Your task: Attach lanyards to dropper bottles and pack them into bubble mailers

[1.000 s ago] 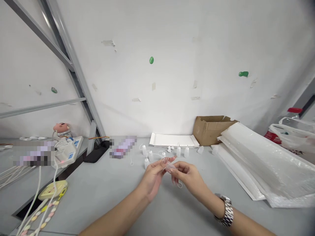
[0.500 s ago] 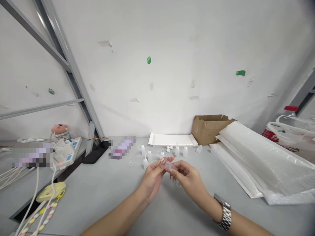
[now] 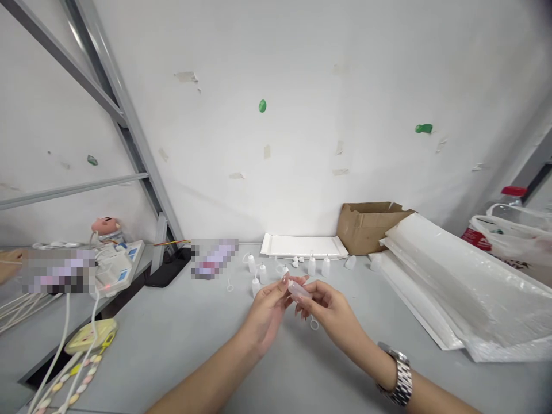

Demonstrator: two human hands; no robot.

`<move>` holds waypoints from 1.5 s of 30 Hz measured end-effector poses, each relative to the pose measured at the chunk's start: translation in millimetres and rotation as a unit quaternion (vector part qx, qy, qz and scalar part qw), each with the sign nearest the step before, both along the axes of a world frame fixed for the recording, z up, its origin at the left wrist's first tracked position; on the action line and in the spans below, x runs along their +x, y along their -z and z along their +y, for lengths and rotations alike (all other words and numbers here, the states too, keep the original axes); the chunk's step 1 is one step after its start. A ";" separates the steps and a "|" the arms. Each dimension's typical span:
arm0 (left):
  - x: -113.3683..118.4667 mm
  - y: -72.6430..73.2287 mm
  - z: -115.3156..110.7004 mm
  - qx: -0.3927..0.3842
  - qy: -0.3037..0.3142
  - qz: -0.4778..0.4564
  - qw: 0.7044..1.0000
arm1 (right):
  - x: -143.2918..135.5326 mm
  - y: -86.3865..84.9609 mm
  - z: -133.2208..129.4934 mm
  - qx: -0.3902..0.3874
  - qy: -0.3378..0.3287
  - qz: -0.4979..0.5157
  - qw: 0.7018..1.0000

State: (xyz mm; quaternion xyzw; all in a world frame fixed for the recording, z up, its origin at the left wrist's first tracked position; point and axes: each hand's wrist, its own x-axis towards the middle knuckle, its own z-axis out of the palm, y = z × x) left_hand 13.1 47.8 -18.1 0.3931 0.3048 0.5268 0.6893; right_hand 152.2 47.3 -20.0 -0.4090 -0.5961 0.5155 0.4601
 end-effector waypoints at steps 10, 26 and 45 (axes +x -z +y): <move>3.1 0.4 -1.8 -0.043 0.030 -0.061 0.997 | 1.4 1.4 5.0 -0.122 -0.164 0.190 0.960; 3.9 -2.8 -2.5 0.004 -0.039 0.011 0.999 | -0.5 1.4 2.6 -0.121 -0.170 0.159 0.965; 4.9 -4.4 -7.1 -0.033 -0.001 -0.051 0.998 | -4.7 12.2 0.9 -0.119 -0.204 0.208 0.949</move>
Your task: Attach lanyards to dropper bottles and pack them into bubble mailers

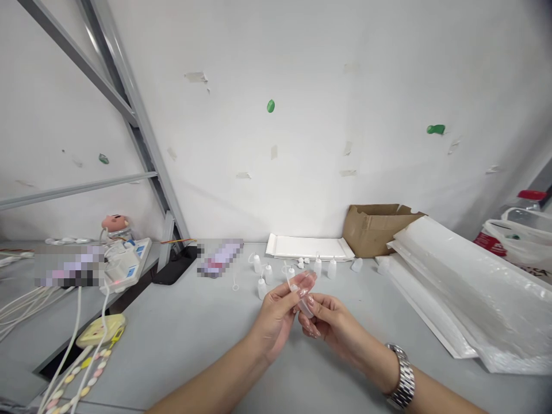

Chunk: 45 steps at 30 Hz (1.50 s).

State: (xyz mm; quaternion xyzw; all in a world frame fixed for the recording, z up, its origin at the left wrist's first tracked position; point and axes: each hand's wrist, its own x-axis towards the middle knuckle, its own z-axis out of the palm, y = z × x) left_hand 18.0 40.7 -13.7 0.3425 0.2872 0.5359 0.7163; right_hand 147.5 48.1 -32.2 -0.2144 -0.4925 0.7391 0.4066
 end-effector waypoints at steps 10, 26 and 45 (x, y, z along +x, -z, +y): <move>-6.2 -3.2 3.2 0.032 0.035 0.021 0.999 | 3.7 -8.9 1.1 -0.043 0.002 0.034 0.998; -2.9 2.1 5.0 0.036 0.032 0.008 0.999 | 5.8 -8.2 3.9 -0.080 -0.034 0.080 0.993; -1.7 4.3 6.2 0.001 -0.035 0.012 0.999 | 0.5 -15.2 -5.3 0.044 0.131 -0.099 0.985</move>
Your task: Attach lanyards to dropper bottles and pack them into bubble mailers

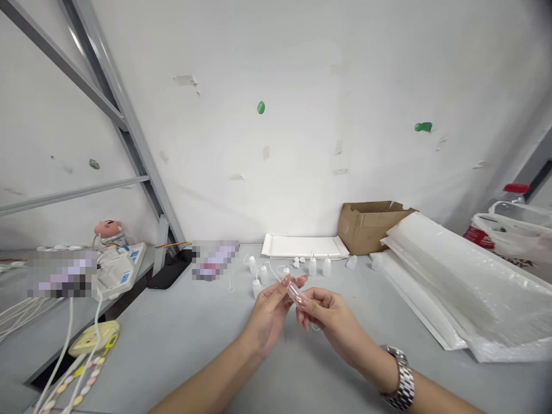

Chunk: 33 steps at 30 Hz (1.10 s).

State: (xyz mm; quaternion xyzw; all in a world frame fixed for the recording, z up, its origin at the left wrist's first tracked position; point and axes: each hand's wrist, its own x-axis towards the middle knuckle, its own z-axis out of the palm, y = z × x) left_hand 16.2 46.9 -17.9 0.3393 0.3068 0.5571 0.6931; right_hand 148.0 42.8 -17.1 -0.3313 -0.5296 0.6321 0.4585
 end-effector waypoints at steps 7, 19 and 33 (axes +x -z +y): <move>-1.0 -2.6 -1.5 0.067 0.032 0.035 0.997 | 4.9 -2.0 2.0 -0.047 -0.077 0.111 0.990; -10.6 -11.4 1.3 0.064 0.000 0.096 0.993 | 2.6 5.4 4.5 -0.092 -0.111 0.110 0.983; 2.1 -2.2 -3.1 -0.016 0.015 -0.004 1.000 | -0.3 14.4 7.0 -0.046 -0.063 0.087 0.993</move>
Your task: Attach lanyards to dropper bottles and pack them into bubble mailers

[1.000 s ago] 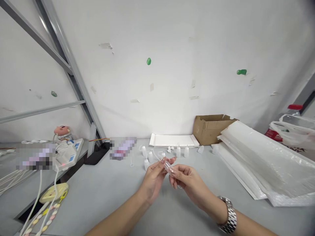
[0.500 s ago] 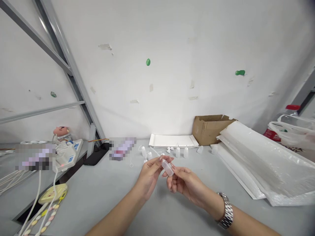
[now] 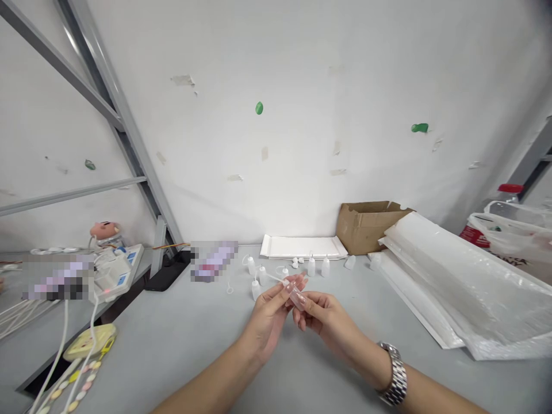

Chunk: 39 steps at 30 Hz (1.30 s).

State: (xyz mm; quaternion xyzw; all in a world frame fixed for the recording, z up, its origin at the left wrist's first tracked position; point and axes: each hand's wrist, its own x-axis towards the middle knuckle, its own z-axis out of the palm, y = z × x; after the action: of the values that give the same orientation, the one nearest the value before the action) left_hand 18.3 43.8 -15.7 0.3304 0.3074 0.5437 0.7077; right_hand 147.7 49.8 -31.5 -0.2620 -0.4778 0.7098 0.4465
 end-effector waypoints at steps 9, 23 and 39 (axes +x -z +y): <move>-8.9 -7.3 3.5 0.014 0.039 0.045 0.998 | 0.9 -3.3 -1.7 -0.058 -0.069 0.050 0.995; -4.3 -6.2 -1.0 0.057 0.043 0.038 0.997 | 1.7 -2.9 -2.0 -0.057 -0.064 0.086 0.993; -10.3 -13.6 4.3 0.103 0.021 0.105 0.989 | 5.7 -6.2 2.4 -0.056 -0.089 0.095 0.990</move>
State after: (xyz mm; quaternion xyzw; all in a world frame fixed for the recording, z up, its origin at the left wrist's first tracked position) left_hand 8.1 48.2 -2.1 0.4633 0.3156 0.5193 0.6451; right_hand 153.4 52.2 -25.3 -0.1745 -0.4142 0.7940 0.4094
